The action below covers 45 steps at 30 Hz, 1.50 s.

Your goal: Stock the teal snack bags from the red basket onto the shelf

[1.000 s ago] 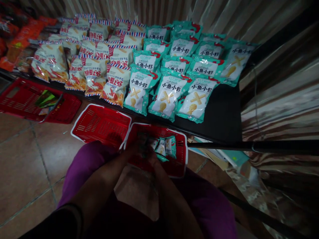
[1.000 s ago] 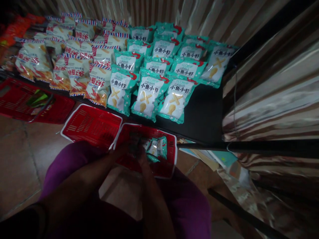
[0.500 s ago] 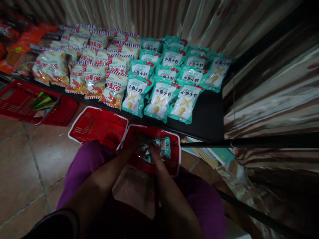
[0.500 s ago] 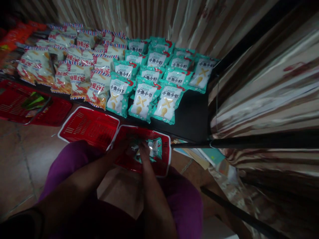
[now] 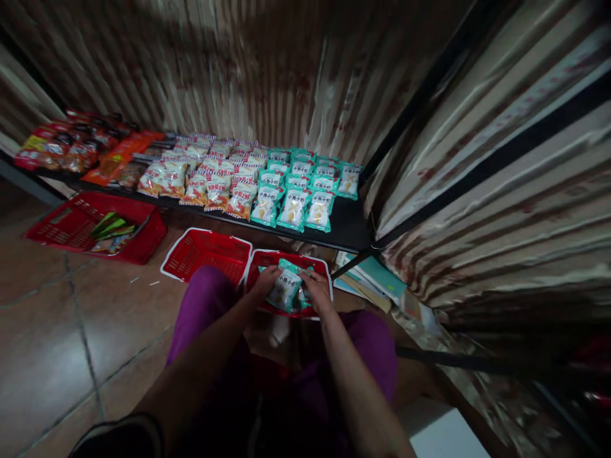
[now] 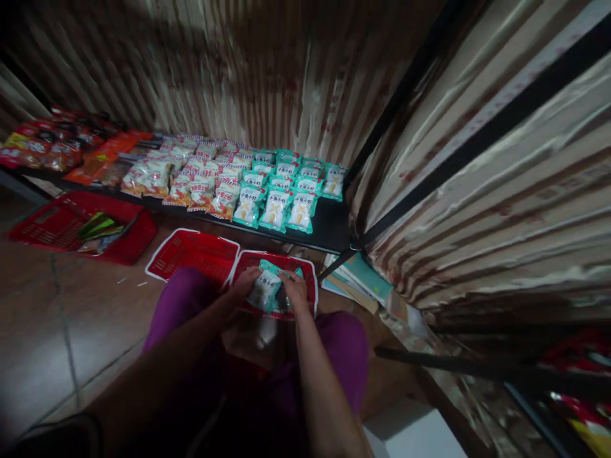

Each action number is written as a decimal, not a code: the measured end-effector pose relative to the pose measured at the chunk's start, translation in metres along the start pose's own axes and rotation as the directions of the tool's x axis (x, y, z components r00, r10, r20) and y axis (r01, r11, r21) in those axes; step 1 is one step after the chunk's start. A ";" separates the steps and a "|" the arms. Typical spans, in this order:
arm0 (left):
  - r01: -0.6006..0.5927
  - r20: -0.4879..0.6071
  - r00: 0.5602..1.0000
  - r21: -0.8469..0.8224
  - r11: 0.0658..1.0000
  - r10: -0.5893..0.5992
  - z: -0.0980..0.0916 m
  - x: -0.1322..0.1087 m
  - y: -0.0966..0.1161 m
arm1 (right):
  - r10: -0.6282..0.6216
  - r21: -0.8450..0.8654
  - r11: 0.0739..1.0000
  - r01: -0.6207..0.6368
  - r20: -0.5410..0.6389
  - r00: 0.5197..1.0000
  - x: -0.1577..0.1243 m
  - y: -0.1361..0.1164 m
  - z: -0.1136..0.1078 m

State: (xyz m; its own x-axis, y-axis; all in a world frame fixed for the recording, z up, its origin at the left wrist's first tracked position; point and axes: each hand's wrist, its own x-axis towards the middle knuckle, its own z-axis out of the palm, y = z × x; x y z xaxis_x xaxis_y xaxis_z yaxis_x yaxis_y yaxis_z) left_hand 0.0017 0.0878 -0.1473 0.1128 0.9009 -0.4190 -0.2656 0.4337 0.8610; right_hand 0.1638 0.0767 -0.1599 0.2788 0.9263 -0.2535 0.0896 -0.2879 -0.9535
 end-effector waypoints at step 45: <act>-0.332 -0.149 0.942 -0.311 0.891 0.300 0.050 -0.131 0.145 | -0.154 0.361 0.931 0.047 0.274 0.949 -0.145 -0.153 -0.021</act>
State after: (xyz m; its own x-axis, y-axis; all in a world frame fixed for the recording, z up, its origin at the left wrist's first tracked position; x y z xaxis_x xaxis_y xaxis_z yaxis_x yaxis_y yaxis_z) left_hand -0.0033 0.0331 0.0470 -0.1156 0.9769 -0.1797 -0.5715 0.0825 0.8164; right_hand 0.1299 -0.0183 0.0261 -0.0114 0.9902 -0.1388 -0.2486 -0.1373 -0.9588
